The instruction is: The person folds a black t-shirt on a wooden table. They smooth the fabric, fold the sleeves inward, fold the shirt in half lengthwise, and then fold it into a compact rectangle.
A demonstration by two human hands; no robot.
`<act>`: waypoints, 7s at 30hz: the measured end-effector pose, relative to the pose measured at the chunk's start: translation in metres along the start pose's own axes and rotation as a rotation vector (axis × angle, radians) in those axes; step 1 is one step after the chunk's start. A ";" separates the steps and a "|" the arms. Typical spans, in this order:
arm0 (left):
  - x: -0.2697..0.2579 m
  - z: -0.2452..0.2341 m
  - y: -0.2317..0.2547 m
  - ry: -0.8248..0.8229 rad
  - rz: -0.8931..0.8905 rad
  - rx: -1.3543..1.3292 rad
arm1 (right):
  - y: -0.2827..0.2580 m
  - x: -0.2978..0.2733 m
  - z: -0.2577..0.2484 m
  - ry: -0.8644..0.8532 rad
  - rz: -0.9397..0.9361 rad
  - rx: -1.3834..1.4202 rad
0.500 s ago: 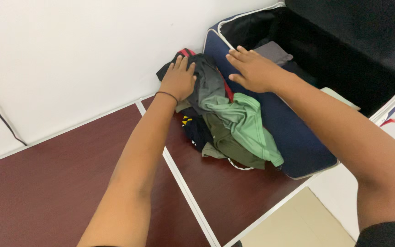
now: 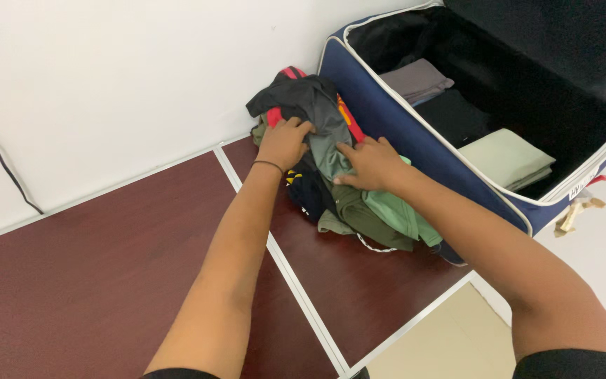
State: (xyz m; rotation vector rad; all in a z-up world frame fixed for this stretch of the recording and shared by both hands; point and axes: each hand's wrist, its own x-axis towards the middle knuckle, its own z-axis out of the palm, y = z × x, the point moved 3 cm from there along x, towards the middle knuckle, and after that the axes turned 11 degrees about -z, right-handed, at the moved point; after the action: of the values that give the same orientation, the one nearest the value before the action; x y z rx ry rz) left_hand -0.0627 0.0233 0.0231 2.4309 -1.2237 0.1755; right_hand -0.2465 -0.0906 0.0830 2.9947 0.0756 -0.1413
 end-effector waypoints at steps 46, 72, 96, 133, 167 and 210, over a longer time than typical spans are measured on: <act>-0.367 -0.200 -0.272 -0.229 -0.881 -0.364 | -0.228 0.220 0.043 0.584 -0.317 0.226; -0.411 -0.115 -0.263 0.528 -1.190 0.418 | -0.266 0.170 0.090 0.390 -0.443 0.364; -0.408 -0.104 -0.277 0.820 -0.895 -1.531 | -0.336 0.124 0.019 -0.105 -0.263 0.124; -0.529 -0.160 -0.362 0.680 -1.030 -0.531 | -0.310 0.144 0.090 0.355 -0.617 0.377; -0.513 -0.180 -0.249 0.349 -0.877 -0.589 | -0.361 0.193 0.068 0.416 -0.734 0.393; -0.537 -0.175 -0.238 0.696 -1.188 -1.064 | -0.420 0.225 0.088 0.313 -0.842 0.390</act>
State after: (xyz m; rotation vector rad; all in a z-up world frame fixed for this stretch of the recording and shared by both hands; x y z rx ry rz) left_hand -0.1878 0.6195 -0.0464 1.5018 0.4566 -0.0121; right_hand -0.0542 0.3220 -0.0848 3.0884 1.4829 0.2602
